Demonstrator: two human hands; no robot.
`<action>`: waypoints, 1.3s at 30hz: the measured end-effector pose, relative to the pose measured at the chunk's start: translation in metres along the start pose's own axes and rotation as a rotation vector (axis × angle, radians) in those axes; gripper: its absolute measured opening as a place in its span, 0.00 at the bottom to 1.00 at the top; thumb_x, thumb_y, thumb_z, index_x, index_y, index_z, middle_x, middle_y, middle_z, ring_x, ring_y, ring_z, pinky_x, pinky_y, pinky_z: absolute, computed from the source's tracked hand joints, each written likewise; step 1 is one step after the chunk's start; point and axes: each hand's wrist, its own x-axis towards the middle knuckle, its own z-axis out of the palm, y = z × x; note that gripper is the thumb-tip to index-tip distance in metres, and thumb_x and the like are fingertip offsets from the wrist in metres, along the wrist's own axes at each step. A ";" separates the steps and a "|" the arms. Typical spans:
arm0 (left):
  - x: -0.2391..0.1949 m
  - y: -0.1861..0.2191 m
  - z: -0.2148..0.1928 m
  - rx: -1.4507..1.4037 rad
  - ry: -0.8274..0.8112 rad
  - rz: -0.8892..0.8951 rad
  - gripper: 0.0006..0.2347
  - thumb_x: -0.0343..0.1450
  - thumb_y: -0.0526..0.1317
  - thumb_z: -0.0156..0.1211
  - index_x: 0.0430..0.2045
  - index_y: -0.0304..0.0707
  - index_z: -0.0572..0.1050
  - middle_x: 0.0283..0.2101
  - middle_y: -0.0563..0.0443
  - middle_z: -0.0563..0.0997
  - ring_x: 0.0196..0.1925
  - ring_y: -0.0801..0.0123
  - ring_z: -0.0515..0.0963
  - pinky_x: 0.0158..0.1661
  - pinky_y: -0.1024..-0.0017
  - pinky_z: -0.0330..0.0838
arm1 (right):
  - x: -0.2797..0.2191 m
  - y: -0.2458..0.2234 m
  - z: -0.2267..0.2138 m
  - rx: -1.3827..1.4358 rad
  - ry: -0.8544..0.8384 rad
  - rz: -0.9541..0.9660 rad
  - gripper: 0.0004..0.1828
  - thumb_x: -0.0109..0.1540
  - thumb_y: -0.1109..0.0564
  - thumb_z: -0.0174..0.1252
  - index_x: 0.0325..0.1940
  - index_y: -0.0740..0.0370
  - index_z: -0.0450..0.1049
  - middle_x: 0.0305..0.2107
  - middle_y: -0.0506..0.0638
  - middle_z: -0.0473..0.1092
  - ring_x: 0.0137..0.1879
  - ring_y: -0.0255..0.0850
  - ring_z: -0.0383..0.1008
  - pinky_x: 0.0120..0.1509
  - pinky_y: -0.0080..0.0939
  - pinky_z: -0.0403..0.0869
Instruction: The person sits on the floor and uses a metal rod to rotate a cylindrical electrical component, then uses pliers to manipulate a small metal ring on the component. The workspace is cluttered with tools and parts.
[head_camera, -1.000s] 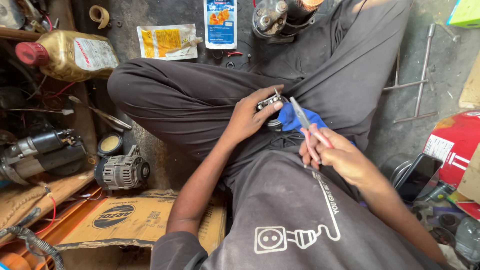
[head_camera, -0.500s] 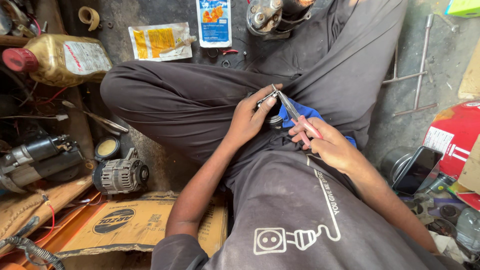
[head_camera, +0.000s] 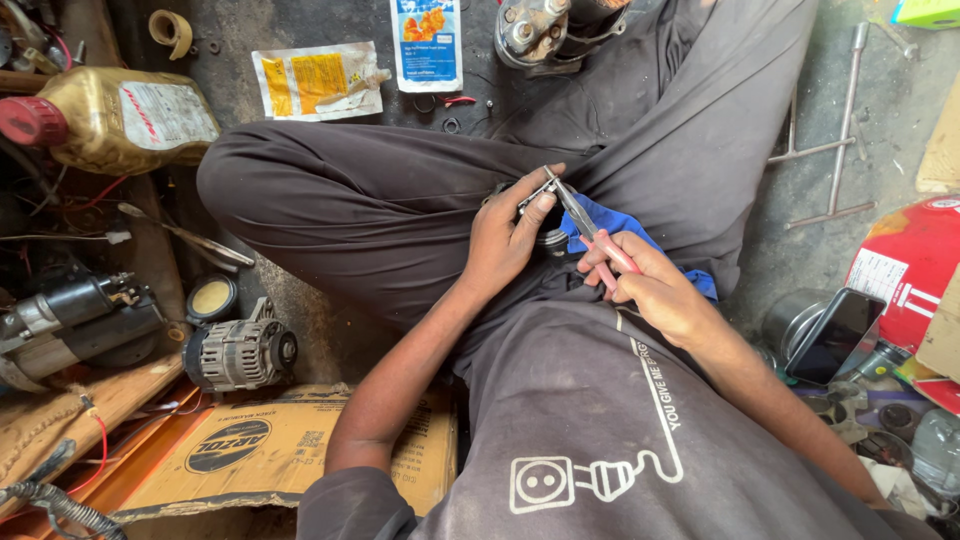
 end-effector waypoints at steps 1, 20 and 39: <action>-0.001 0.000 0.001 -0.001 0.005 0.011 0.15 0.79 0.45 0.54 0.56 0.40 0.76 0.49 0.43 0.85 0.52 0.59 0.86 0.52 0.68 0.76 | -0.001 0.001 0.001 0.007 0.001 -0.010 0.28 0.49 0.70 0.46 0.55 0.67 0.68 0.51 0.55 0.71 0.49 0.40 0.72 0.52 0.39 0.72; 0.000 0.001 0.001 0.023 0.018 -0.005 0.15 0.79 0.45 0.54 0.57 0.41 0.76 0.50 0.43 0.85 0.52 0.59 0.86 0.53 0.69 0.76 | 0.000 0.001 -0.002 -0.019 0.009 0.002 0.32 0.47 0.71 0.45 0.57 0.66 0.68 0.48 0.53 0.71 0.49 0.39 0.72 0.50 0.37 0.71; 0.000 0.001 0.005 0.065 0.027 -0.059 0.21 0.79 0.48 0.52 0.67 0.45 0.67 0.52 0.44 0.84 0.55 0.58 0.86 0.54 0.68 0.76 | -0.008 -0.038 0.032 -1.386 0.638 -0.644 0.07 0.64 0.60 0.61 0.44 0.64 0.72 0.39 0.57 0.69 0.42 0.53 0.71 0.44 0.50 0.68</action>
